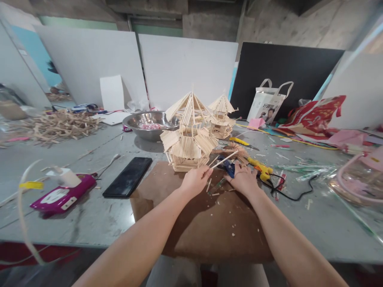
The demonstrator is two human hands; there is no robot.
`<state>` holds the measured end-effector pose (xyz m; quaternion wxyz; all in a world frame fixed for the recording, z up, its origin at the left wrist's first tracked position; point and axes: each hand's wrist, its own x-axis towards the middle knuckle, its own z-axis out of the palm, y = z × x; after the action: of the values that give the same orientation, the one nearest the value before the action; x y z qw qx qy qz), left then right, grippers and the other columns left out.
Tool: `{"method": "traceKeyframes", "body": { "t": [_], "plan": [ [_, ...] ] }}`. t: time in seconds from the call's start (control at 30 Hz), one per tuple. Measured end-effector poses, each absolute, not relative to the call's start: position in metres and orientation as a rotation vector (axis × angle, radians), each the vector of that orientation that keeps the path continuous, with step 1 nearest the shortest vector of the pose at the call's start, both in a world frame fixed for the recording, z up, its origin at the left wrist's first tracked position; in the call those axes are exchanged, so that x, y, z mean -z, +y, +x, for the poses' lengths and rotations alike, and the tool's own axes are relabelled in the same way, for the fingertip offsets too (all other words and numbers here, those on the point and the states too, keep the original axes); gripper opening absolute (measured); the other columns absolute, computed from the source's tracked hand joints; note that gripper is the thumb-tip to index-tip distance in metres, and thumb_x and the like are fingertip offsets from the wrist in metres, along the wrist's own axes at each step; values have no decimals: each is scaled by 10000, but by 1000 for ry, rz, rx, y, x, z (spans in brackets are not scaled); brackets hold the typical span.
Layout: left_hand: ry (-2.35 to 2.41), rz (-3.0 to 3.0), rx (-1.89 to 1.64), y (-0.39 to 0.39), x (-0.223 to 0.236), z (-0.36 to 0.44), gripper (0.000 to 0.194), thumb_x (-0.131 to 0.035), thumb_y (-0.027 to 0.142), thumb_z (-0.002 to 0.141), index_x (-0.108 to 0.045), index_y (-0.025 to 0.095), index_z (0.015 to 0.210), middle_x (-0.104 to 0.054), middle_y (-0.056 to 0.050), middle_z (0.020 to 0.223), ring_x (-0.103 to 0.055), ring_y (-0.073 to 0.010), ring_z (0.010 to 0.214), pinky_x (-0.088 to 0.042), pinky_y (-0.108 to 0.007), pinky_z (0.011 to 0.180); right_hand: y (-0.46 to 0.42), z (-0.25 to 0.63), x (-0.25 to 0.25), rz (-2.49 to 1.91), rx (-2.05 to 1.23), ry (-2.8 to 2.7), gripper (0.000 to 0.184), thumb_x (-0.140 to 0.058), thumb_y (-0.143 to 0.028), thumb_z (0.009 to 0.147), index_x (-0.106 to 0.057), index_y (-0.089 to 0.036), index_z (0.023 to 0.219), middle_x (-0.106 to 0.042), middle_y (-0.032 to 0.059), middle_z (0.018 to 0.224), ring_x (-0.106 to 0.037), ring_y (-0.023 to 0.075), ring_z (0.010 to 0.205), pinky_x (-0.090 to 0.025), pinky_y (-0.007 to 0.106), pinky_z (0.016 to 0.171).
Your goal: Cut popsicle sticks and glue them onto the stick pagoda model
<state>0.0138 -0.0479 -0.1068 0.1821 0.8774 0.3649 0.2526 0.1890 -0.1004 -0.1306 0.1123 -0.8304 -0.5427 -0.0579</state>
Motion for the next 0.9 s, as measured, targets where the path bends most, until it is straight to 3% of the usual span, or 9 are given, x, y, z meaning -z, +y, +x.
{"method": "traceKeyframes", "body": {
  "t": [0.17, 0.27, 0.4, 0.5, 0.73, 0.9],
  "plan": [
    [1092, 2518, -671, -49, 104, 14, 374, -254, 421, 794, -509, 186, 653, -437, 14, 514, -377, -100, 471, -231, -211, 480, -98, 189, 134, -2438, 91, -1621, 733, -370, -599, 660, -355, -81, 1179, -420, 216, 1142, -354, 342, 1059, -166, 541, 835],
    [1117, 2542, -636, -49, 105, 14, 385, -246, 427, 795, -516, 186, 662, -473, -1, 541, -420, -113, 498, -246, -216, 489, -97, 188, 129, -2382, 153, -1628, 651, -347, -572, 695, -423, -87, 1122, -468, 205, 1090, -399, 325, 1020, -195, 523, 826],
    [1154, 2594, -591, -48, 107, 14, 413, -219, 442, 798, -532, 192, 695, -530, -25, 595, -490, -143, 565, -280, -228, 513, -103, 182, 116, -2141, 307, -1632, 403, -320, -445, 772, -566, -137, 857, -578, 119, 827, -501, 233, 829, -329, 357, 728],
    [1219, 2622, -511, -49, 107, 15, 441, -196, 463, 796, -544, 196, 745, -564, -42, 638, -524, -159, 604, -308, -235, 528, -109, 174, 108, -1875, 442, -1704, 333, -319, -368, 797, -571, -168, 711, -566, 62, 680, -494, 173, 705, -334, 287, 678],
    [1285, 2695, -390, -50, 108, 16, 490, -134, 473, 799, -550, 214, 812, -602, -60, 716, -562, -183, 672, -368, -256, 559, -111, 162, 107, -1683, 696, -1846, 257, -434, -339, 761, -558, -212, 947, -556, 50, 973, -399, 206, 927, -212, 365, 840],
    [1290, 2772, -386, -52, 109, 18, 455, -151, 448, 804, -546, 223, 825, -607, -53, 736, -569, -184, 692, -383, -266, 574, -110, 160, 108, -1726, 684, -1904, 220, -415, -331, 779, -577, -230, 890, -585, 40, 926, -394, 206, 936, -126, 412, 872]
  ]
}}
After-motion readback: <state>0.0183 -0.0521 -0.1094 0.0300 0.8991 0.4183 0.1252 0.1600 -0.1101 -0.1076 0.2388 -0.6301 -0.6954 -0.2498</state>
